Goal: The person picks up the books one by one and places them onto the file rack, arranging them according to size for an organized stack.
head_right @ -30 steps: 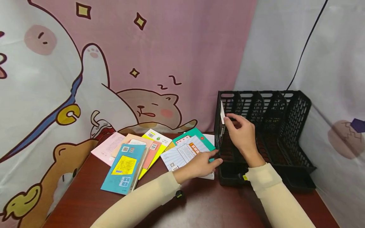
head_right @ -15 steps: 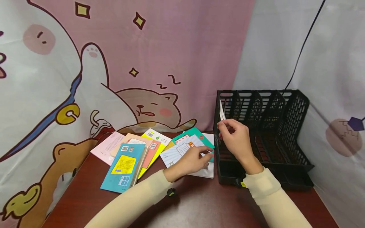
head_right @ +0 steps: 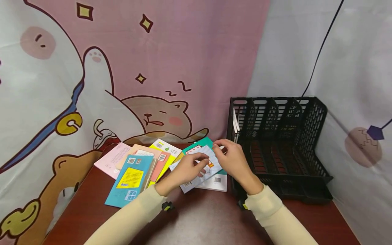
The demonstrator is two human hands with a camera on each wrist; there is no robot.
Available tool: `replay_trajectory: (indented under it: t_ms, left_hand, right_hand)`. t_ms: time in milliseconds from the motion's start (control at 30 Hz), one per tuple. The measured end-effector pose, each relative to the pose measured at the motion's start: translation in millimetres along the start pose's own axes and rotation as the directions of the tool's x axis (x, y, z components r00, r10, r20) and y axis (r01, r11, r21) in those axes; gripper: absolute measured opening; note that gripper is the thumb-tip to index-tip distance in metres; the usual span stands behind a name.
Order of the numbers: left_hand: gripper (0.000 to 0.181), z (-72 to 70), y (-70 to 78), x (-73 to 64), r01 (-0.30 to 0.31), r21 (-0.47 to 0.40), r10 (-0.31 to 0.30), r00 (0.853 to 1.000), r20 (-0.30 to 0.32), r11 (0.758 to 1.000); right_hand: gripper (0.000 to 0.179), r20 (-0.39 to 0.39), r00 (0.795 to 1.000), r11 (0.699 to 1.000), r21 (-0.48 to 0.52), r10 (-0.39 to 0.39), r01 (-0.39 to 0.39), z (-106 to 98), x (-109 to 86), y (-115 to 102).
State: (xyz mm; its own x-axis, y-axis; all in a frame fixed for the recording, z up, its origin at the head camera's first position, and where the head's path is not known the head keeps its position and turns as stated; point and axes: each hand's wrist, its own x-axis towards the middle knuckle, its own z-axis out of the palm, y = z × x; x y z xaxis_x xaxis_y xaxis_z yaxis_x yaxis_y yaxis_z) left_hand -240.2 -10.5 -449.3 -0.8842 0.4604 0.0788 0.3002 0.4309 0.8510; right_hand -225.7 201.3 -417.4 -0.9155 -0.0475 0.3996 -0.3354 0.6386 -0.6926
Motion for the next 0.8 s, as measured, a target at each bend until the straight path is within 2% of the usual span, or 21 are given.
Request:
replay_trajectory:
  t_ms: [167, 333, 533, 633, 800]
  left_hand:
    - [0.035, -15.7, -18.7, -11.9, 0.054, -0.002, -0.054, 0.997, -0.046, 0.999]
    - [0.039, -26.7, -36.6, -24.4, 0.109, -0.014, -0.109, 0.991, -0.081, 0.994]
    - [0.039, -36.2, -54.2, -37.4, 0.156, -0.039, -0.160, 0.982, -0.105, 0.987]
    - [0.040, -40.8, -59.0, -44.6, 0.182, -0.005, -0.182, 0.976, -0.118, 0.983]
    - [0.042, -47.8, -62.4, -56.6, 0.249, 0.071, -0.241, 0.964, -0.112, 0.966]
  right_hand:
    - [0.027, 0.073, 0.996, 0.996, -0.075, 0.046, -0.040, 22, -1.1, -1]
    - [0.035, 0.168, 0.983, 0.987, -0.154, 0.068, -0.042, 42, -0.5, 1]
    - [0.045, 0.202, 0.974, 0.973, -0.225, 0.099, -0.053, 60, 1.3, 11]
    - [0.048, 0.217, 0.969, 0.960, -0.274, 0.119, -0.056, 66, 1.4, 17]
    - [0.051, 0.235, 0.962, 0.951, -0.301, 0.138, -0.063, 73, 1.1, 24]
